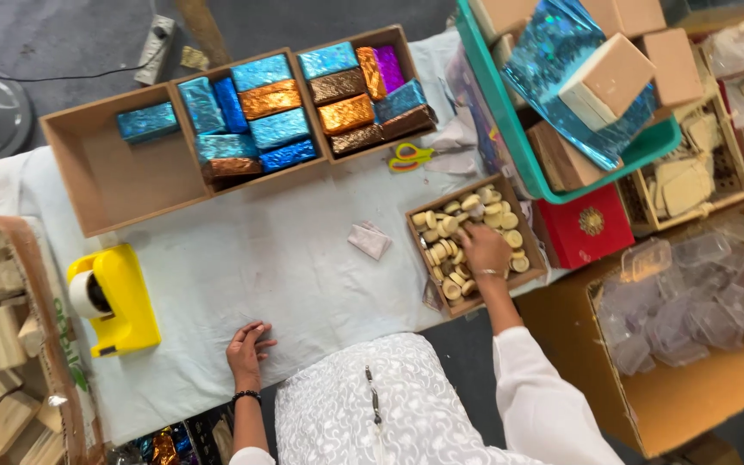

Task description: Wrapping rectangular and round soap bars in blue and gold decorative foil at a packing station.

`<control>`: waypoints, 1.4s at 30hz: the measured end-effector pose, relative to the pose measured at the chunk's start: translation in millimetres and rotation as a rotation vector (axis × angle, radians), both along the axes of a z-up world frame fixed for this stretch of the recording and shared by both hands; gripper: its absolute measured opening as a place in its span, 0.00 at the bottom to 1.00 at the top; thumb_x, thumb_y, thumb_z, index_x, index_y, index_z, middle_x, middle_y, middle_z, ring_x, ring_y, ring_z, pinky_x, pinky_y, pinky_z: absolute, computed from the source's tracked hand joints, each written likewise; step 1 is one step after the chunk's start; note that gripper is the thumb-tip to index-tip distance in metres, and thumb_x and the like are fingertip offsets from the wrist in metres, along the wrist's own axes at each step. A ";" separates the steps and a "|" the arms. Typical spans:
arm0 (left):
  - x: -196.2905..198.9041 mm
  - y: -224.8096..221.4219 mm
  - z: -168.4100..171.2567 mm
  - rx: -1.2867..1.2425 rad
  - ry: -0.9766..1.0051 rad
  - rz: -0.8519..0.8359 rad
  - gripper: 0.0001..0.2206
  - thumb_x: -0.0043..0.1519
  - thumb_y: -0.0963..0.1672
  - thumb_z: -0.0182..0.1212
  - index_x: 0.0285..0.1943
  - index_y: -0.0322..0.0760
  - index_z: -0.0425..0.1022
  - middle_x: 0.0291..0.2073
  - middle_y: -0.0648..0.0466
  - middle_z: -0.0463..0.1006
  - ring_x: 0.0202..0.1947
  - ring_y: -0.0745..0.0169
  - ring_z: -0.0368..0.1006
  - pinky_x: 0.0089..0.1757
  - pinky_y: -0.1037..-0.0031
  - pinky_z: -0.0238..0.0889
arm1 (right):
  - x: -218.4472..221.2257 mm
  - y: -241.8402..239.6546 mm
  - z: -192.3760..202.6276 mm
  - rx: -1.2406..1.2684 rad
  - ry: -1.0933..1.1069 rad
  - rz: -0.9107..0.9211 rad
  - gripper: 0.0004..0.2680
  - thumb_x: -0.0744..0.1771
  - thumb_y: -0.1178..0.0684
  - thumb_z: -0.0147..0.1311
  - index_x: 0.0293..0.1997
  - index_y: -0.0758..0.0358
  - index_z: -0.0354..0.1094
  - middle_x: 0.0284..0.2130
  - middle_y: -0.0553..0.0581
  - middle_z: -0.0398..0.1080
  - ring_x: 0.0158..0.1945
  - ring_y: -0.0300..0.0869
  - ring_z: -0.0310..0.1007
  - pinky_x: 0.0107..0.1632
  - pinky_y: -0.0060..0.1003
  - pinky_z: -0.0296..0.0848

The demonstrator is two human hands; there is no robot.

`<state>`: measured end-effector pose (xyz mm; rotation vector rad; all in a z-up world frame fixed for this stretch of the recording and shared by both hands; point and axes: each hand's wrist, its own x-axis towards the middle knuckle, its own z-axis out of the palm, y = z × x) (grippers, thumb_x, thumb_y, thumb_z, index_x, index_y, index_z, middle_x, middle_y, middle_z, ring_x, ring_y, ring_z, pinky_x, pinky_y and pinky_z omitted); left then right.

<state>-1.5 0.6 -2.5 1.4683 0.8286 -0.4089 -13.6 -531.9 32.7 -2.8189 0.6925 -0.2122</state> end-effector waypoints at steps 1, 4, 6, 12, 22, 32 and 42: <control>0.9 0.8 0.6 0.001 -0.008 0.017 0.10 0.61 0.44 0.63 0.48 0.37 0.79 0.40 0.52 0.85 0.26 0.66 0.79 0.22 0.81 0.57 | -5.8 -5.3 -4.3 0.001 -0.008 0.017 0.09 0.62 0.48 0.63 0.44 0.52 0.78 0.35 0.58 0.77 0.39 0.55 0.76 0.41 0.50 0.74; 1.0 2.0 1.6 -0.021 0.001 0.010 0.10 0.61 0.44 0.62 0.48 0.37 0.79 0.40 0.52 0.85 0.27 0.65 0.79 0.23 0.80 0.57 | -26.0 -21.0 -9.9 -0.043 -0.097 -0.021 0.07 0.64 0.48 0.62 0.39 0.56 0.79 0.36 0.57 0.77 0.40 0.54 0.76 0.43 0.49 0.74; 1.5 1.1 2.1 -0.014 0.020 -0.029 0.10 0.61 0.45 0.61 0.49 0.39 0.79 0.41 0.53 0.85 0.28 0.66 0.79 0.24 0.81 0.57 | -36.5 -30.1 -1.9 -0.108 -0.156 -0.148 0.08 0.65 0.46 0.63 0.42 0.56 0.79 0.39 0.58 0.77 0.40 0.55 0.76 0.43 0.49 0.74; -7.9 3.2 -83.6 0.016 -0.059 0.058 0.10 0.62 0.44 0.60 0.48 0.36 0.78 0.34 0.53 0.83 0.27 0.63 0.78 0.27 0.79 0.64 | -36.6 -10.7 14.6 0.351 -0.082 -0.420 0.12 0.65 0.41 0.64 0.47 0.53 0.80 0.31 0.61 0.77 0.33 0.50 0.78 0.40 0.44 0.74; 50.8 -139.8 51.1 -0.749 0.220 -0.216 0.26 0.62 0.60 0.47 0.59 0.46 0.74 0.48 0.61 0.80 0.48 0.61 0.76 0.50 0.50 0.70 | 18.3 204.6 62.7 0.524 0.046 0.547 0.10 0.70 0.51 0.47 0.55 0.54 0.71 0.45 0.57 0.75 0.47 0.52 0.76 0.48 0.45 0.74; 30.0 -129.3 -67.0 -0.803 0.236 0.143 0.08 0.64 0.45 0.66 0.43 0.38 0.75 0.39 0.54 0.77 0.39 0.62 0.74 0.39 0.73 0.70 | 57.0 171.4 3.4 0.156 0.035 0.533 0.15 0.61 0.55 0.58 0.52 0.50 0.73 0.60 0.63 0.66 0.59 0.63 0.68 0.54 0.53 0.71; 121.7 -217.6 -16.7 -0.982 0.052 -0.078 0.13 0.67 0.47 0.59 0.58 0.41 0.72 0.50 0.54 0.76 0.50 0.58 0.72 0.46 0.66 0.71 | -36.3 142.0 -11.1 0.282 0.107 0.256 0.13 0.62 0.60 0.57 0.51 0.58 0.73 0.52 0.64 0.69 0.47 0.59 0.71 0.50 0.51 0.72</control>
